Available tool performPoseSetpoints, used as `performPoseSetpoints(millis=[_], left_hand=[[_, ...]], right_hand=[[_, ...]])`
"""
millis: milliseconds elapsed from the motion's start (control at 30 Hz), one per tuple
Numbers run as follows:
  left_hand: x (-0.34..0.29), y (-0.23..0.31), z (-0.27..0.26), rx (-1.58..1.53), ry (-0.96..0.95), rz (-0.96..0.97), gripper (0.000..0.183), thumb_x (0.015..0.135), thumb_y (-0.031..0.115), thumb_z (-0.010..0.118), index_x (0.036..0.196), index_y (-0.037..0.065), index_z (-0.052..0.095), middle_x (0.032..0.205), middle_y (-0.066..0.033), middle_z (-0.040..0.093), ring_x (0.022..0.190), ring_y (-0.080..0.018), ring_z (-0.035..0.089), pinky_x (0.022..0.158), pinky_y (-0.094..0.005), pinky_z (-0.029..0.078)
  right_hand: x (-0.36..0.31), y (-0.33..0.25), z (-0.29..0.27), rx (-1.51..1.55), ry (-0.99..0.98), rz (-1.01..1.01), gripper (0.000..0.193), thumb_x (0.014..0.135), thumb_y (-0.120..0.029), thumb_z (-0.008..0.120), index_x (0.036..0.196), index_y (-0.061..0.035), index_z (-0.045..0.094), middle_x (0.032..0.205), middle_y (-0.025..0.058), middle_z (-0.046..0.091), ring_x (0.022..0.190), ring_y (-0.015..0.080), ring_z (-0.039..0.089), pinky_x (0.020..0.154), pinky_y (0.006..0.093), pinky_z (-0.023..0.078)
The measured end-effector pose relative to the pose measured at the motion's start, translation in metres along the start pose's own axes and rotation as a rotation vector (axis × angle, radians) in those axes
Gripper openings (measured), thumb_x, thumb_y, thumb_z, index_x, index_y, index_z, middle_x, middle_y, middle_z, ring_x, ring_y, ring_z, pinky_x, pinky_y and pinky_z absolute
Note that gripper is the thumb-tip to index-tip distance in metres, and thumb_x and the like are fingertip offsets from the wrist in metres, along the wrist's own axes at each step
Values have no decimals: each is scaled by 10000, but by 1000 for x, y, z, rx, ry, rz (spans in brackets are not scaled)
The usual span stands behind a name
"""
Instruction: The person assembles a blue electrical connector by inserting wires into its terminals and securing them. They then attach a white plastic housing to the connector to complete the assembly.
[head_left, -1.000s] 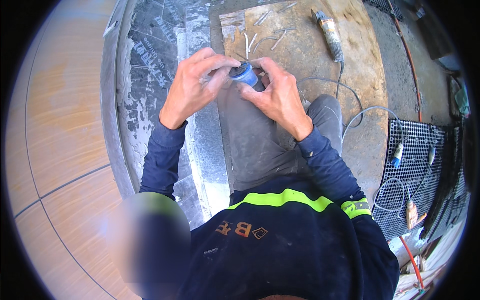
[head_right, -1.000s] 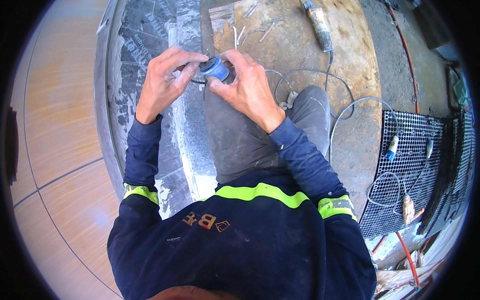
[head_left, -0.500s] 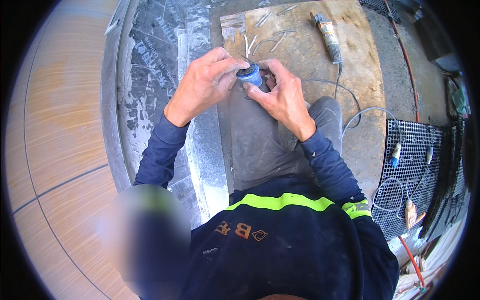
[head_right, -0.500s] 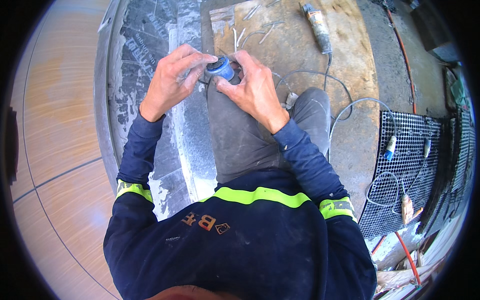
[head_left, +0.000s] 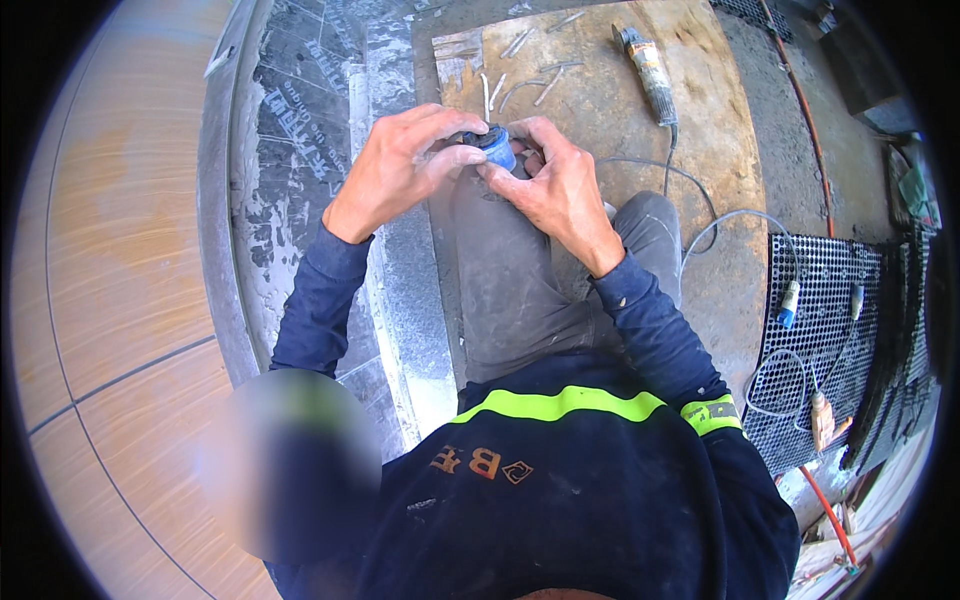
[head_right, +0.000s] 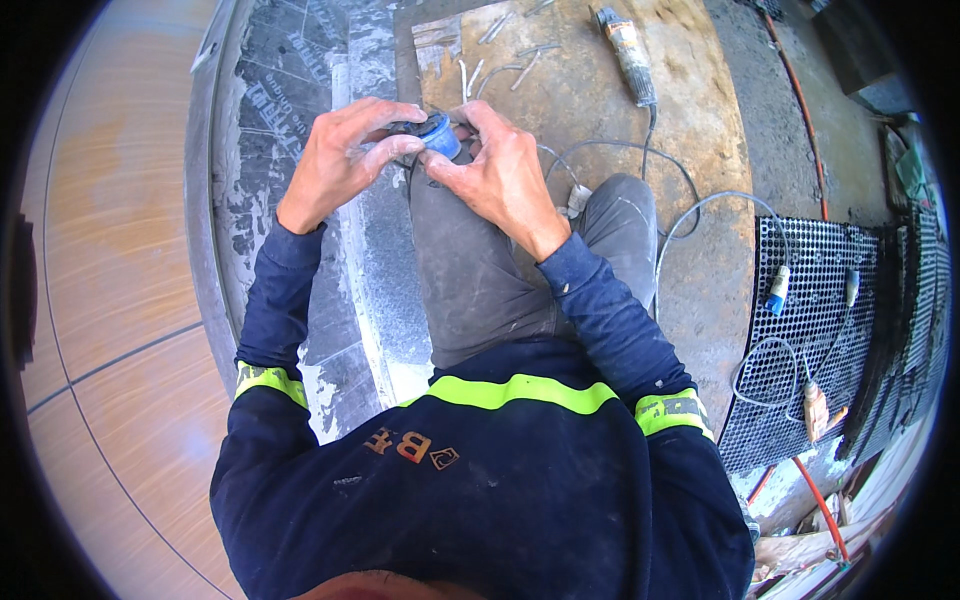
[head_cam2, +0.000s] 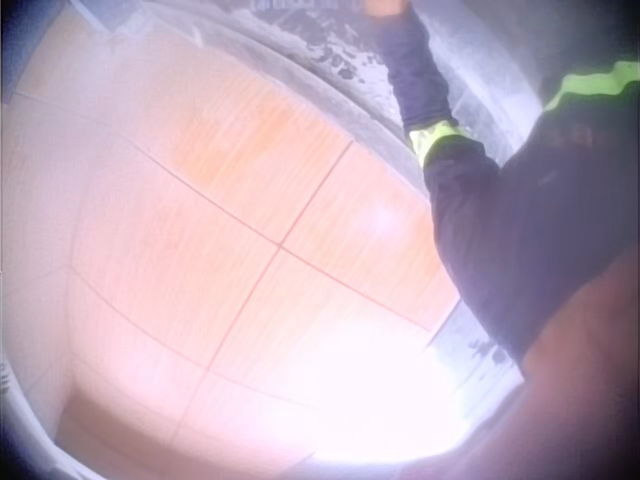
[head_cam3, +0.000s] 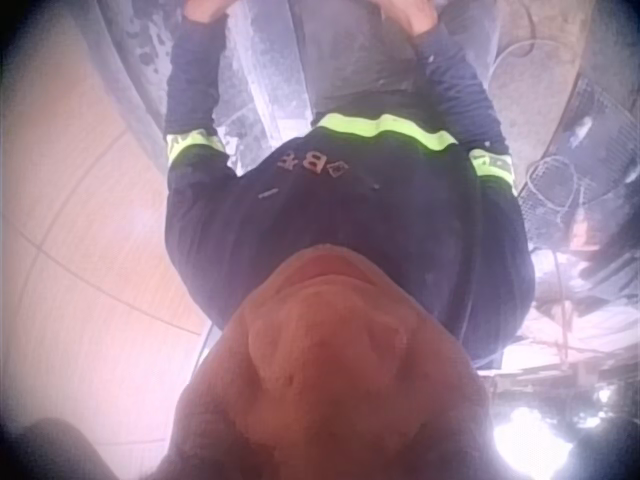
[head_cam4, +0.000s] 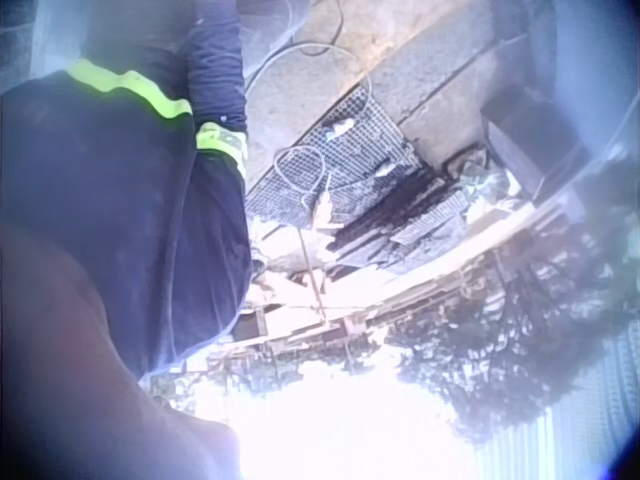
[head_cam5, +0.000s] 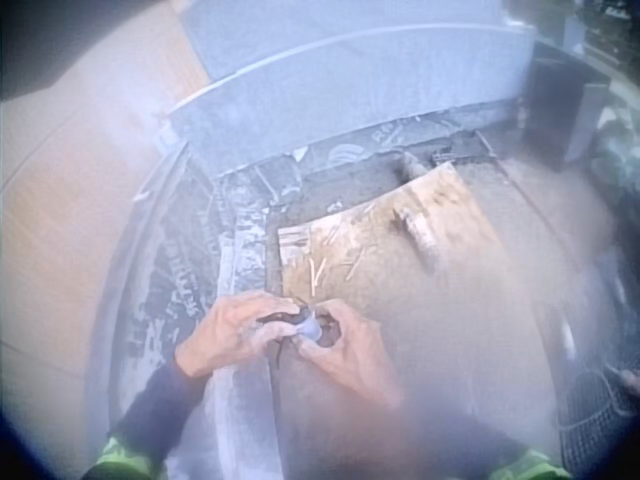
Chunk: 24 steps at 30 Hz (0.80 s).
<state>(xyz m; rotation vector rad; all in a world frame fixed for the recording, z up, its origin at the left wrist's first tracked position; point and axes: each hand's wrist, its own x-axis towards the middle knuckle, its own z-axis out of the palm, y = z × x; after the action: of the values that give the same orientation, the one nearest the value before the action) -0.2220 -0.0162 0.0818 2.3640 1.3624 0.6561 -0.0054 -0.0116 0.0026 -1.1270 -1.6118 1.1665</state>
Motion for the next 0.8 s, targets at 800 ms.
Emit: performPoseSetpoints(millis=[800], left_hand=[[-5, -24, 0, -209, -44, -81, 368, 874, 87, 877, 1225, 57, 768, 1230, -124, 761, 1118, -237, 758, 934, -386, 675]], right_hand=[[-35, -3, -134, -462, -67, -478, 469, 886, 111, 618, 1303, -93, 686, 1049, 128, 755, 914, 319, 751, 774, 416, 563]])
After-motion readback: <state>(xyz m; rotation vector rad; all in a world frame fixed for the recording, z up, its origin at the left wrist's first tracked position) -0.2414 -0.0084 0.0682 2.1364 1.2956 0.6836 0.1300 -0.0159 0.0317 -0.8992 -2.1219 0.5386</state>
